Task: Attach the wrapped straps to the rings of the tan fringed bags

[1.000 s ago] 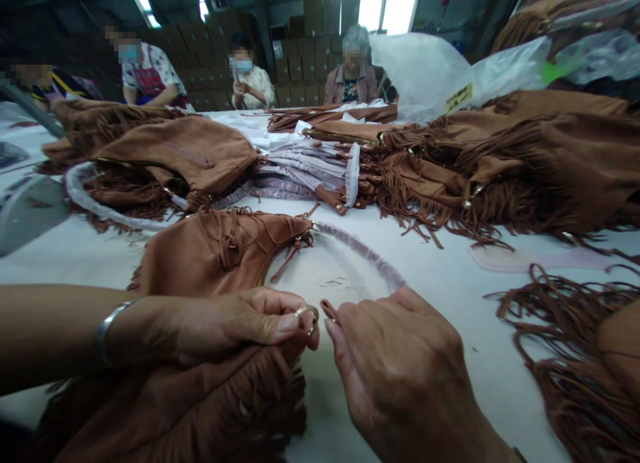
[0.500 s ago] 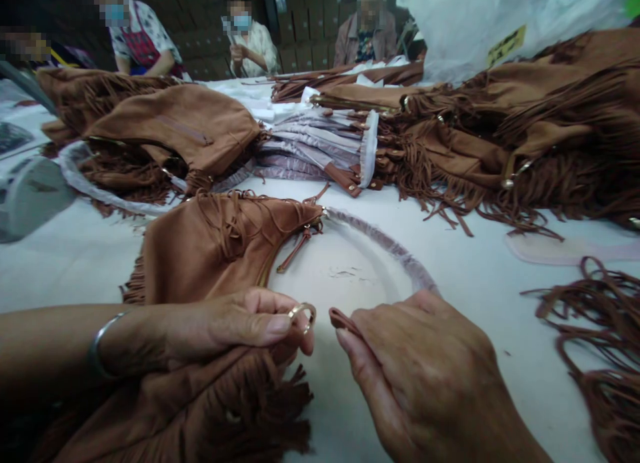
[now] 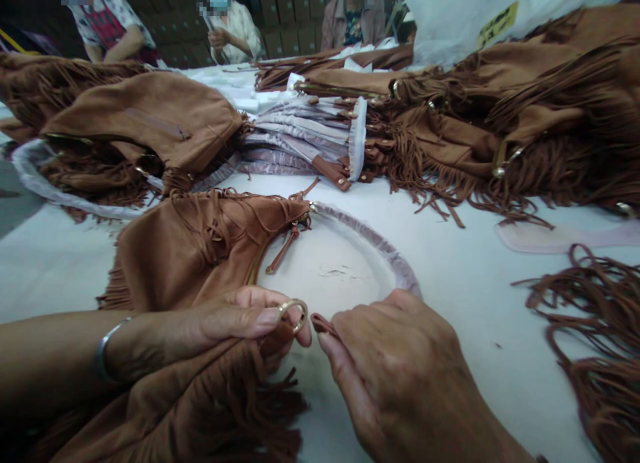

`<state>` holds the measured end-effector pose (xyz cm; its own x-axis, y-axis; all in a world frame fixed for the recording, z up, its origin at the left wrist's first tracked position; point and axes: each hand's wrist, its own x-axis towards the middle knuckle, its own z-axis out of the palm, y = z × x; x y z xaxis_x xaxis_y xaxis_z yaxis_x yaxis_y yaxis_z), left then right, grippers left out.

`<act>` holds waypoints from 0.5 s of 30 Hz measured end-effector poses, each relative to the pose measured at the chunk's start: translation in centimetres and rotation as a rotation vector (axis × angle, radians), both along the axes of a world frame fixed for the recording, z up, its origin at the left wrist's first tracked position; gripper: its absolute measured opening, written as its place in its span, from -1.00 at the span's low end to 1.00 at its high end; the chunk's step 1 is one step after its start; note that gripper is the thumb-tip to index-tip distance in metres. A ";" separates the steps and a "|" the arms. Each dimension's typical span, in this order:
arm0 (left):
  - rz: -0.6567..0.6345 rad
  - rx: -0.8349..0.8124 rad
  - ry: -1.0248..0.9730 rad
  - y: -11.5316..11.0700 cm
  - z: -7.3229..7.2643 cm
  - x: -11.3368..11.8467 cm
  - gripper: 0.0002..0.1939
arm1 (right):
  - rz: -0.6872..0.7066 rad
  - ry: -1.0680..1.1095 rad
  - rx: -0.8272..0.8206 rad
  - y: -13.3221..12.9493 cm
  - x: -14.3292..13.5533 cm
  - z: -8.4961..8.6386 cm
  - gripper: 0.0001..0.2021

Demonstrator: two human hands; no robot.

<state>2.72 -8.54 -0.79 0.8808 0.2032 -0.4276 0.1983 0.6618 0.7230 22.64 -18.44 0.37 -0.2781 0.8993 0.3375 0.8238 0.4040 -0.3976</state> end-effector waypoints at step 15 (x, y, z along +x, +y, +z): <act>-0.013 0.106 -0.023 -0.2 -0.6 -0.6 -0.65 | -0.036 -0.050 -0.087 -0.6 -1.4 0.9 -0.72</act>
<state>2.09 -8.74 -1.36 0.8929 0.2343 -0.3845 0.1895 0.5791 0.7930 21.22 -19.04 1.27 -0.2599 0.9343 0.2439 0.8567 0.3396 -0.3883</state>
